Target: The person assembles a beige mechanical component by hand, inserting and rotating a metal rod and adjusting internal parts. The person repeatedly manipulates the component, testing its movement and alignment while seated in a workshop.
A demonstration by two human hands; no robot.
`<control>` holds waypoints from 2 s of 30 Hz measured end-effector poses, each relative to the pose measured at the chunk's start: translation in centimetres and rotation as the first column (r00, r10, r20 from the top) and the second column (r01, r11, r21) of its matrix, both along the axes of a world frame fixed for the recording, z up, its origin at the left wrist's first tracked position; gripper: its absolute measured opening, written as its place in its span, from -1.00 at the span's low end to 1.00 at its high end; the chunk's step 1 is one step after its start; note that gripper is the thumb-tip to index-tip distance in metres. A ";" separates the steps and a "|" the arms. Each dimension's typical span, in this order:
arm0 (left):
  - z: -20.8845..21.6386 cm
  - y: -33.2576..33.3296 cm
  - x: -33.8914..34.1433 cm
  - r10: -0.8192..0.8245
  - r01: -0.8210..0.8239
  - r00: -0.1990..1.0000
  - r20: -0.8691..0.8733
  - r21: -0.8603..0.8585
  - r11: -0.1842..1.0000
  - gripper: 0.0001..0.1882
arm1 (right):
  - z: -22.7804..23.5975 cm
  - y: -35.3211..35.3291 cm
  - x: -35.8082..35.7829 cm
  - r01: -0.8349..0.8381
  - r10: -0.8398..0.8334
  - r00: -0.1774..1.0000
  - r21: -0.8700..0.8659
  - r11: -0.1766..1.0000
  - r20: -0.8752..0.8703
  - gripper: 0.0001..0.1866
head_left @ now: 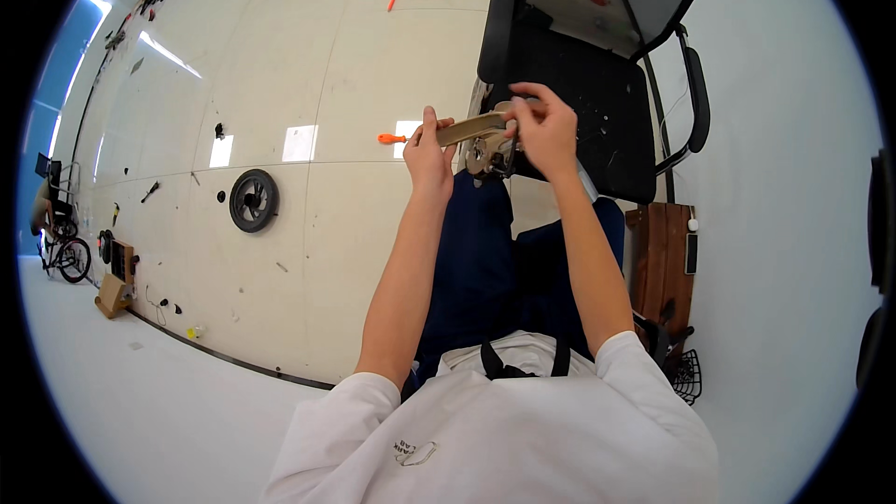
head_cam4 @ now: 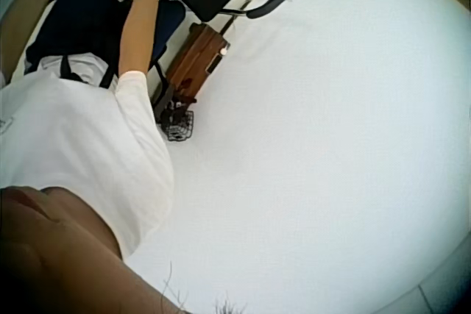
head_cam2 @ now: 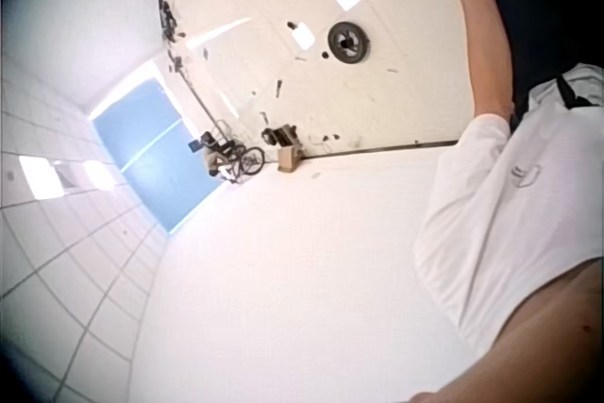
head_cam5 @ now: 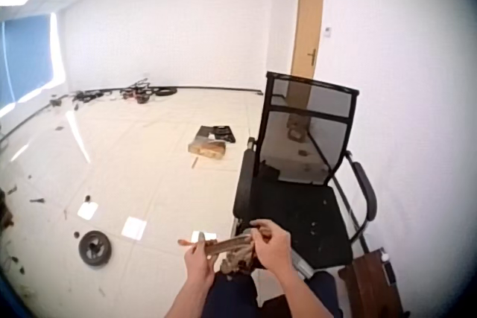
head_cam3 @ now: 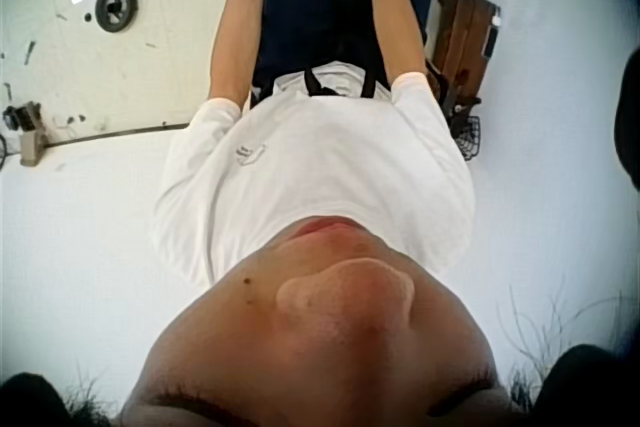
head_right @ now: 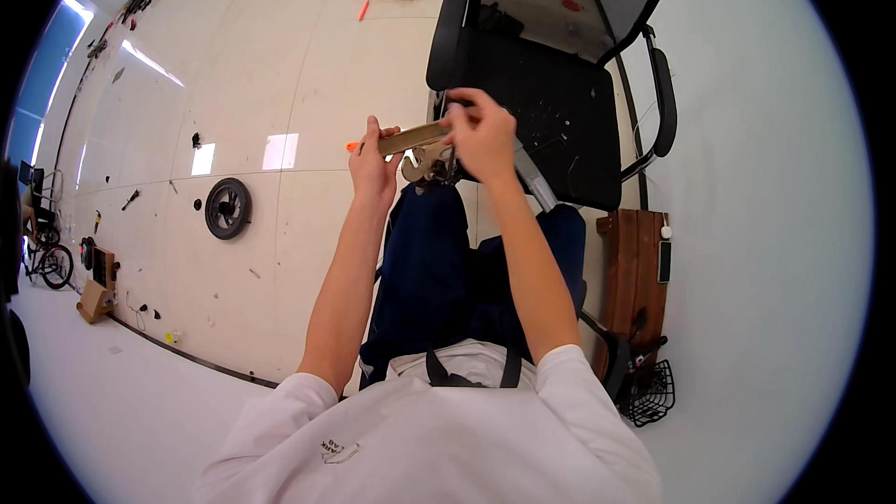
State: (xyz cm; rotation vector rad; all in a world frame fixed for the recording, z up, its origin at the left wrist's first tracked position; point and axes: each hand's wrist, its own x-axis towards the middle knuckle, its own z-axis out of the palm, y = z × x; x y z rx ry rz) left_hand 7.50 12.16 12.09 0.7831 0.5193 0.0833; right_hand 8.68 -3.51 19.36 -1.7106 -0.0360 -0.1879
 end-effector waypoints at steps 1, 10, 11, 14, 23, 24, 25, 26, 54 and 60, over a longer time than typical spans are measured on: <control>-0.1 0.1 0.1 -0.006 0.006 1.000 -0.001 -0.015 1.000 -0.62 | -2.1 -1.7 0.2 0.015 -0.016 0.999 -0.017 1.000 -0.037 -0.81; -0.7 -0.7 -0.4 0.098 -0.101 0.993 -0.060 -0.059 0.993 -0.62 | -8.1 -1.1 -16.2 -0.253 0.268 0.879 0.090 0.963 -0.395 -0.63; -0.6 -0.8 -0.4 0.111 -0.112 0.991 -0.074 -0.016 0.994 -0.61 | -6.1 0.4 -16.5 -0.272 0.295 0.895 0.116 0.955 -0.333 -0.66; -0.8 -0.9 -0.4 0.160 -0.162 0.984 -0.073 -0.027 0.986 -0.60 | -0.8 2.5 -14.6 -0.254 0.284 0.931 0.153 0.955 -0.229 -0.76; -0.9 -1.0 0.1 0.146 -0.146 0.989 0.005 0.019 0.989 -0.62 | 3.6 -0.6 -7.0 -0.194 0.311 0.936 -0.490 0.850 0.168 -0.69; -0.8 -1.1 0.0 0.126 -0.127 0.991 0.033 0.044 0.991 -0.62 | 4.1 -1.0 -6.3 -0.157 0.357 0.900 -0.579 0.800 0.250 -0.68; -0.7 -1.2 -0.3 0.108 -0.110 0.994 0.029 0.055 0.992 -0.64 | 4.6 -0.9 -5.9 -0.126 0.386 0.864 -0.603 0.787 0.324 -0.64; -0.1 -1.2 -0.3 0.088 -0.090 0.996 0.032 0.069 0.994 -0.65 | 5.1 -0.8 -5.4 -0.088 0.413 0.818 -0.623 0.778 0.400 -0.61; 0.1 -1.4 0.2 0.030 -0.026 0.993 0.111 -0.034 0.999 -0.71 | -1.1 0.6 -7.1 -0.468 0.751 0.656 -0.740 0.483 0.074 -0.48; 0.0 -1.5 0.0 0.036 -0.044 0.990 0.138 0.060 0.997 -0.70 | 0.3 0.5 -11.3 -0.324 0.608 0.772 -0.708 0.627 0.185 -0.47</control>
